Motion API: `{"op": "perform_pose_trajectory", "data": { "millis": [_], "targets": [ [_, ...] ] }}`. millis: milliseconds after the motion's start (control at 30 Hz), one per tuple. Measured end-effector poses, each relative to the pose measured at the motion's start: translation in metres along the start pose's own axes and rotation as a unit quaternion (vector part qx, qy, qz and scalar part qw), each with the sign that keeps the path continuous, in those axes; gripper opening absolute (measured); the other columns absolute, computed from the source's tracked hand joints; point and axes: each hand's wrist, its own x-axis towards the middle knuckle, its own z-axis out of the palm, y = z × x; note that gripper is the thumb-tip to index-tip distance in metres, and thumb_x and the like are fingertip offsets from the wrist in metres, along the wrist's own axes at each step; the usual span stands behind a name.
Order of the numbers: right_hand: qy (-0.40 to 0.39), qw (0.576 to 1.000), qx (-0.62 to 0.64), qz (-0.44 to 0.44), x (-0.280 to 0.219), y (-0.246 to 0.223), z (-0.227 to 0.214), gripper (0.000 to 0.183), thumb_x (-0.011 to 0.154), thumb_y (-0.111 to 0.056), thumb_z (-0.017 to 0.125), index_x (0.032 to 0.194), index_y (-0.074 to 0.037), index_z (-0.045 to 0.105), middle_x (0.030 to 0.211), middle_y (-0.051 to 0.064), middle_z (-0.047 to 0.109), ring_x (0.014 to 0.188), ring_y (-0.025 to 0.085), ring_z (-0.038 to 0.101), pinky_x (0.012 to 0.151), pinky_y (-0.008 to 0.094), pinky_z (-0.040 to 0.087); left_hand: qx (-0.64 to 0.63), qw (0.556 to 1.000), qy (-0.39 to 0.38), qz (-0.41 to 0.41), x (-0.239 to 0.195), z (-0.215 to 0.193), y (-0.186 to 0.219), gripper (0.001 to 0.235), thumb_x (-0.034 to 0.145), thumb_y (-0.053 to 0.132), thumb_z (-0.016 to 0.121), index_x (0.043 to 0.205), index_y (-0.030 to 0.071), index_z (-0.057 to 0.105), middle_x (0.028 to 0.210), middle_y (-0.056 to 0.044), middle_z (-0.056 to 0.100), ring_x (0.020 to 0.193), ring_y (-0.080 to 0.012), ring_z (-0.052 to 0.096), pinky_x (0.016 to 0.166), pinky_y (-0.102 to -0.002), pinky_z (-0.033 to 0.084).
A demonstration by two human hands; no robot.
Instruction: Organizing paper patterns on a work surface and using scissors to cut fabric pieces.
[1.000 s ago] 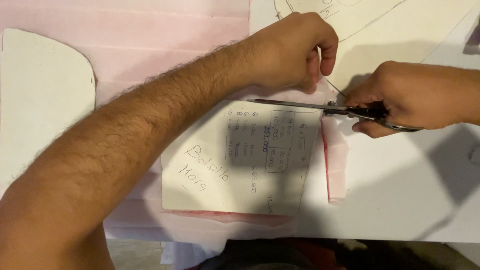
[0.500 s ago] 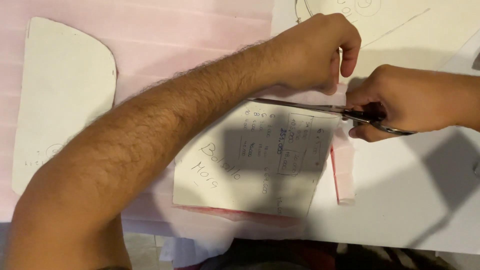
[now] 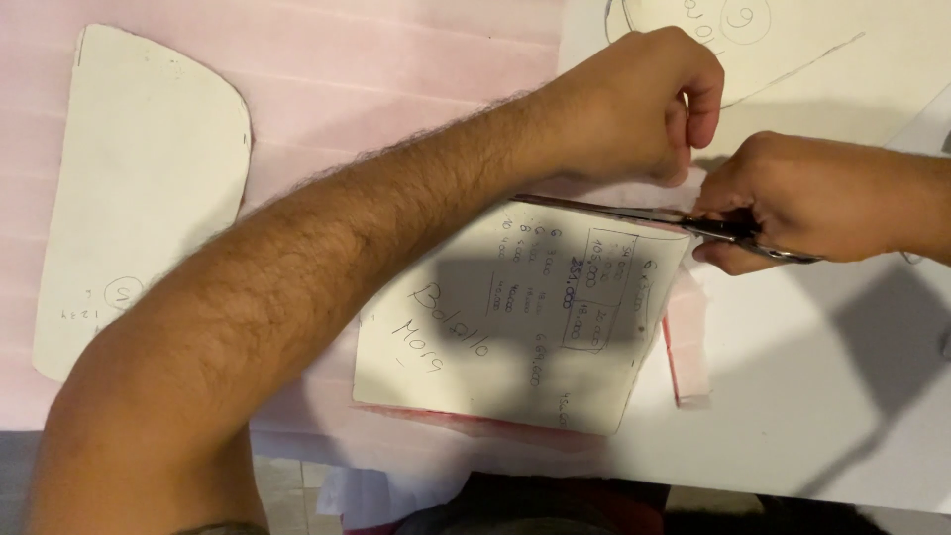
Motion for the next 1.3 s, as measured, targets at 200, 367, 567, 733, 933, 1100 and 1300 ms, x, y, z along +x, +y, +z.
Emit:
{"op": "perform_pose_trajectory", "data": {
  "millis": [200,367,567,733,933,1100,1300],
  "targets": [
    [-0.001,1.0,0.004,-0.008,0.005,0.01,0.006,0.022,0.075,-0.036,0.088,0.072,-0.016,0.08,0.059,0.0,0.068,0.052,0.017,0.058,0.055,0.032,0.049,0.277,0.93,0.124,0.205,-0.085,-0.028,0.027,0.015,0.088,0.011,0.071,0.102,0.008,0.065,0.098,-0.01,0.065,0.09,-0.0344,0.06,0.077,-0.047,0.043],
    [-0.039,0.997,-0.027,0.055,-0.006,-0.003,-0.008,0.02,0.073,-0.037,0.09,0.09,-0.029,0.083,0.062,-0.003,0.071,0.054,0.014,0.061,0.058,0.028,0.052,0.308,0.9,0.168,0.258,-0.181,-0.039,0.008,0.012,0.097,0.001,0.07,0.09,0.002,0.06,0.089,-0.009,0.057,0.079,-0.0304,0.055,0.071,-0.043,0.041],
    [-0.075,0.975,-0.081,0.192,-0.014,0.002,-0.009,0.028,0.066,-0.04,0.097,0.094,-0.04,0.091,0.054,-0.008,0.084,0.05,0.007,0.069,0.058,0.017,0.059,0.258,0.901,0.184,0.297,-0.222,-0.041,-0.039,0.009,0.098,0.009,0.068,0.093,0.001,0.066,0.102,-0.014,0.069,0.09,-0.0371,0.069,0.075,-0.047,0.053],
    [-0.113,0.975,-0.068,0.178,-0.007,-0.027,-0.029,0.025,0.072,-0.041,0.094,0.096,-0.035,0.091,0.055,-0.005,0.077,0.052,0.01,0.063,0.058,0.022,0.054,0.246,0.898,0.161,0.327,-0.221,-0.041,-0.05,0.02,0.098,0.01,0.067,0.084,-0.003,0.069,0.097,-0.017,0.071,0.088,-0.0381,0.068,0.078,-0.044,0.061],
    [-0.111,0.99,-0.028,0.077,0.01,-0.058,-0.036,0.022,0.08,-0.041,0.091,0.076,-0.021,0.082,0.051,-0.001,0.064,0.048,0.014,0.053,0.053,0.029,0.045,0.239,0.903,0.165,0.318,-0.224,-0.045,-0.056,0.022,0.1,0.011,0.065,0.082,-0.001,0.065,0.097,-0.015,0.071,0.092,-0.0335,0.069,0.069,-0.041,0.059],
    [-0.083,0.996,0.023,0.011,0.025,-0.069,-0.033,0.019,0.081,-0.038,0.089,0.076,-0.021,0.082,0.052,-0.003,0.065,0.049,0.015,0.05,0.05,0.028,0.049,0.25,0.882,0.226,0.329,-0.229,-0.043,-0.057,0.025,0.1,0.003,0.066,0.076,0.003,0.058,0.091,-0.011,0.07,0.09,-0.0272,0.072,0.062,-0.034,0.056],
    [-0.05,0.998,0.006,-0.047,0.037,-0.07,-0.028,0.023,0.077,-0.043,0.087,0.091,-0.026,0.082,0.053,-0.002,0.072,0.047,0.019,0.056,0.048,0.031,0.05,0.261,0.886,0.224,0.31,-0.234,-0.04,-0.067,0.026,0.102,0.004,0.068,0.078,0.002,0.059,0.094,-0.011,0.069,0.095,-0.0273,0.071,0.06,-0.034,0.053]
  ]
}}
